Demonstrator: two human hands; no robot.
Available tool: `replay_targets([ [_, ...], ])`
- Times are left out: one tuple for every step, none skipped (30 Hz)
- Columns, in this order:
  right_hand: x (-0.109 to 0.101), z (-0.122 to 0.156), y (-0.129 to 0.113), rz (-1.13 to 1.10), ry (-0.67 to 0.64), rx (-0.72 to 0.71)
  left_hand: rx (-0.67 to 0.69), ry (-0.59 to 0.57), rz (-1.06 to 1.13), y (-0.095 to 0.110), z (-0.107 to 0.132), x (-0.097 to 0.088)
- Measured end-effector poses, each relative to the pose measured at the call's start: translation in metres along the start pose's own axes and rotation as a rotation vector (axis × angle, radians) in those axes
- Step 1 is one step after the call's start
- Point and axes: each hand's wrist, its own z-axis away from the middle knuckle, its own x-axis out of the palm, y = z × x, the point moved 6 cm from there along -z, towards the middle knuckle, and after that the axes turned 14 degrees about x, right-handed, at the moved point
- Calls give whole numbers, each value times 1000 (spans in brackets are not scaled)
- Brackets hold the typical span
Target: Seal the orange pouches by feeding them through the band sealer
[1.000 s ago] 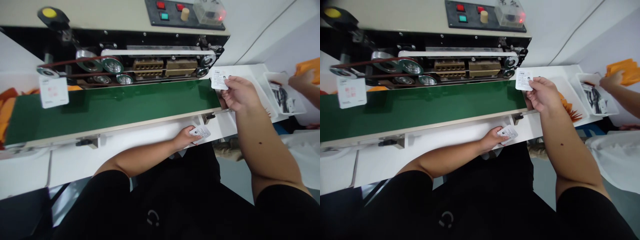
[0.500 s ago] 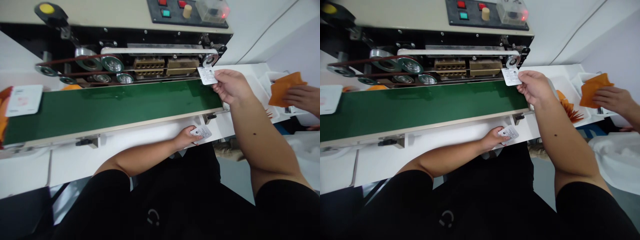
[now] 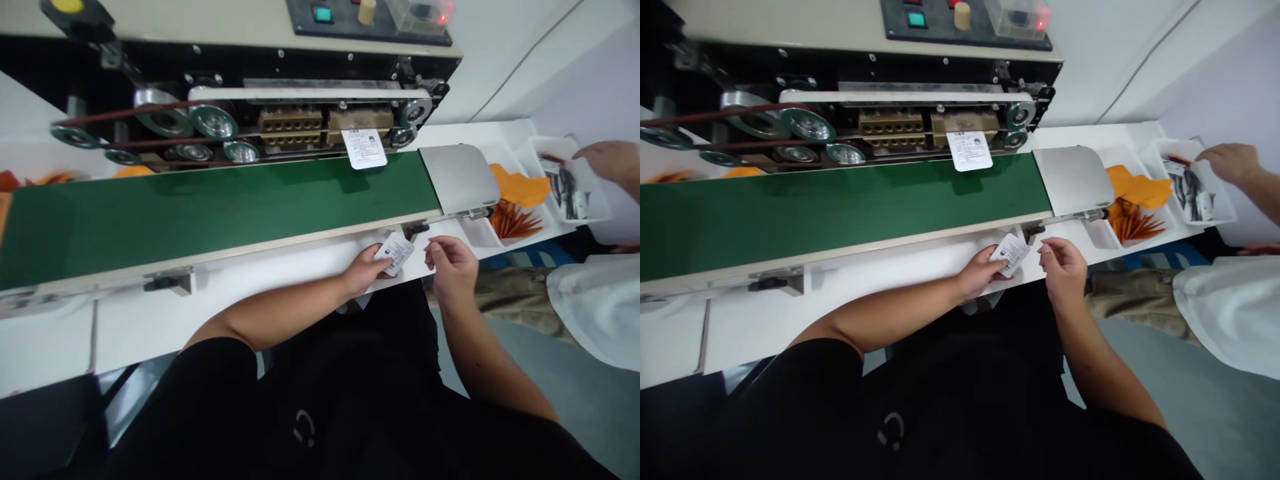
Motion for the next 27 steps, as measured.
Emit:
replay_targets([
  [-2,5,14,14,-1,33,9,-8,4,0,0,0],
  [-3,8,27,23,-12,69,17,-17,5,0,1,0],
  [-3,11,37,29,-31,101,25,-24,5,-1,1,0],
  [-3,13,45,34,-59,128,30,-32,1,-1,1,-1],
  [-1,15,51,41,-91,148,34,-38,-6,-2,1,-1],
  [1,16,55,54,-125,163,38,-44,-13,-2,1,-1],
  [3,18,57,69,-153,173,42,-48,-22,-2,1,-1],
  [5,19,59,86,-176,181,47,-51,-29,-2,1,-1],
  [6,20,60,100,-189,189,50,-53,-35,-2,1,-2],
  [8,21,62,109,-200,195,54,-55,-39,-2,0,-2],
  [10,22,62,114,-211,199,59,-55,-39,-1,0,-2],
  [13,23,63,116,-228,200,66,-56,-39,-1,0,-2],
  [16,23,63,121,-250,200,75,-55,-38,-1,-1,-2],
  [18,24,63,129,-271,199,84,-54,-37,-1,-1,-3],
  [20,24,63,139,-289,199,92,-55,-36,-2,-1,-3],
  [22,24,63,152,-300,198,98,-59,-36,-2,-1,-3],
  [23,24,62,167,-303,193,105,-63,-36,-3,-1,-2],
  [23,23,60,184,-299,181,116,-70,-41,-3,-1,-2],
  [23,23,57,202,-284,155,137,-79,-53,-2,-1,-2],
  [22,23,52,219,-259,118,172,-90,-77,0,-1,-1],
  [21,23,48,230,-224,76,222,-105,-115,3,0,-1],
  [19,23,43,229,-182,45,285,-121,-165,8,0,-1],
  [17,23,40,206,-135,39,353,-137,-224,13,1,0],
  [14,24,39,163,-98,67,418,-151,-287,18,2,0],
  [13,24,39,109,-86,127,477,-159,-350,24,3,-1],
  [13,25,41,55,-107,208,527,-165,-414,29,5,-1],
  [16,28,44,12,-159,298,568,-167,-476,34,6,-2],
])
